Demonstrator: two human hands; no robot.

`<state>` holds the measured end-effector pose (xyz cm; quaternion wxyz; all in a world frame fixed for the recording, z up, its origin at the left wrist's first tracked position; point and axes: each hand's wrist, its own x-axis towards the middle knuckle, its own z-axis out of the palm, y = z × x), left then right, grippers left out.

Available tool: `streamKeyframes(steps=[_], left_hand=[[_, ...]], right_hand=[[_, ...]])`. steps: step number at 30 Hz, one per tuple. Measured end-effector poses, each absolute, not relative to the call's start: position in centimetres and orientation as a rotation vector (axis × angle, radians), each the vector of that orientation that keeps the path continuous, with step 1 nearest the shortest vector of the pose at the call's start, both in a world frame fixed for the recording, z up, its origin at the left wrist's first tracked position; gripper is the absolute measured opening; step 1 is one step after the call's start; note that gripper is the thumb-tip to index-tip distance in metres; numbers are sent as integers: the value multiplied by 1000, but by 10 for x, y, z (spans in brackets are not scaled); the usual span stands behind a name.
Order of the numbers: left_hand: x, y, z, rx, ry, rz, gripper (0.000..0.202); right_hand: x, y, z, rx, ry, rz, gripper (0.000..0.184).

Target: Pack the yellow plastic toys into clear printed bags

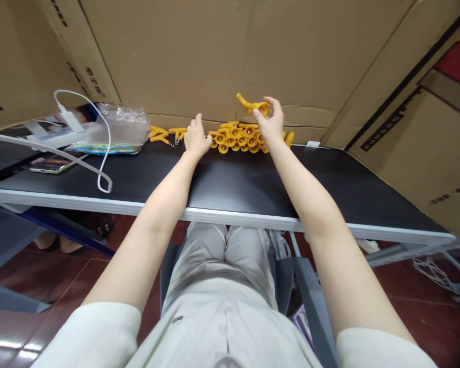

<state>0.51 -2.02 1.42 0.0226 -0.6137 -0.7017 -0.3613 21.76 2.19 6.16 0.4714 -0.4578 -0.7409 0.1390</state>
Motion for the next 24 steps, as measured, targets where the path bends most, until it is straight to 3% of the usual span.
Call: streamKeyframes(steps=[4,11,24], left_hand=[[-8,-13,8,-1663,-2368,-1129,77],[-33,-9,-7,-1500,-2760,-955,80],[-37,-2,-13,-1615,-2719,-820,65]], right_hand=[[208,26,58,-1184,-1865,131,56],[192,36,47,-1462,-2058,52,48],[221,79,58,-1459,-2165,127,56]])
